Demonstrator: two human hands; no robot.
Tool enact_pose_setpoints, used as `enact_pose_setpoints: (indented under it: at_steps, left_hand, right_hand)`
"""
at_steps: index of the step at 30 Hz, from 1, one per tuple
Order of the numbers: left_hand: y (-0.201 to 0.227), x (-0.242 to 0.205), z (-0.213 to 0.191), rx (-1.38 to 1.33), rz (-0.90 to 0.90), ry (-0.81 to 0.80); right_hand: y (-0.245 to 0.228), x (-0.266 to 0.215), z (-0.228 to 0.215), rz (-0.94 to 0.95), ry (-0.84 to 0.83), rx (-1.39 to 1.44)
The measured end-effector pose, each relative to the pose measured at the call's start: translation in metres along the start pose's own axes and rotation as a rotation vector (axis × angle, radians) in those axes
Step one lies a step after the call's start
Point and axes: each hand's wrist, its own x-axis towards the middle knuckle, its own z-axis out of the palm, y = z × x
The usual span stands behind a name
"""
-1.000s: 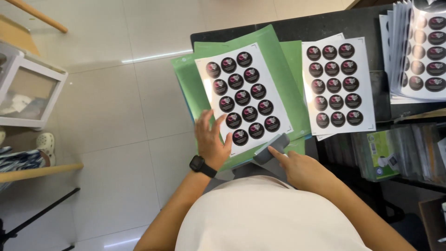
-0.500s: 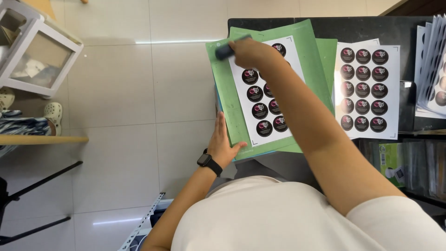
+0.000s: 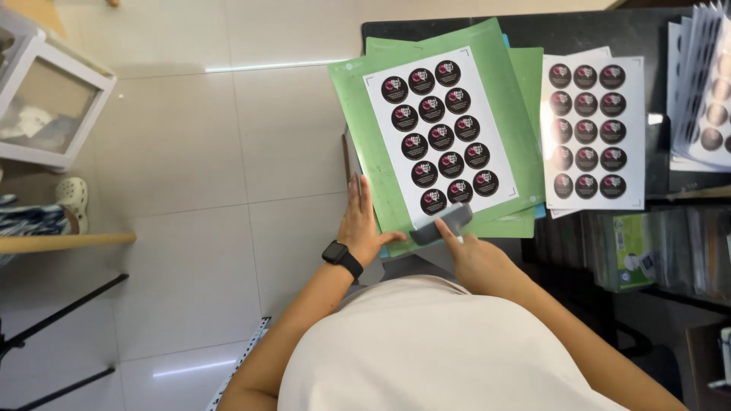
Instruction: Preparing sticker sheets on a cutting mat, using a roller to secure them, and loading them into a digital cutting machine.
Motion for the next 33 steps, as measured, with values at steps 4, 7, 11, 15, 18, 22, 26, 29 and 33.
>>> enact_pose_setpoints:
  at_steps: [4, 7, 11, 15, 18, 22, 26, 29, 33]
  left_hand:
    - [-0.002, 0.007, -0.010, -0.060, -0.005, -0.039]
    - [-0.001, 0.007, -0.010, -0.066, -0.014, -0.057]
    - [0.004, 0.003, -0.010, -0.046, -0.050, -0.026]
    - [0.019, 0.002, -0.024, -0.076, -0.120, -0.026]
    - [0.013, 0.005, -0.021, -0.120, -0.121, -0.053]
    - [0.007, 0.004, -0.018, -0.143, -0.118, -0.073]
    - [0.016, 0.004, -0.027, -0.214, -0.129, -0.088]
    - [0.027, 0.005, -0.032, -0.234, -0.163, -0.083]
    - [0.034, 0.008, -0.032, -0.260, -0.260, -0.092]
  right_hand:
    - [-0.028, 0.010, -0.036, 0.077, -0.068, 0.024]
    - [-0.024, 0.076, -0.055, 0.009, 0.053, -0.024]
    - [-0.031, 0.134, -0.119, -0.038, 0.181, 0.120]
    - [0.003, 0.089, -0.122, 0.015, 0.066, 0.023]
    - [0.030, 0.002, -0.106, 0.143, -0.146, 0.020]
    - [0.051, 0.013, -0.084, 0.187, -0.210, -0.031]
    - [0.064, 0.107, -0.116, 0.120, -0.065, 0.054]
    - [0.075, 0.201, -0.140, 0.071, 0.139, 0.104]
    - [0.068, 0.223, -0.172, 0.065, 0.358, 0.346]
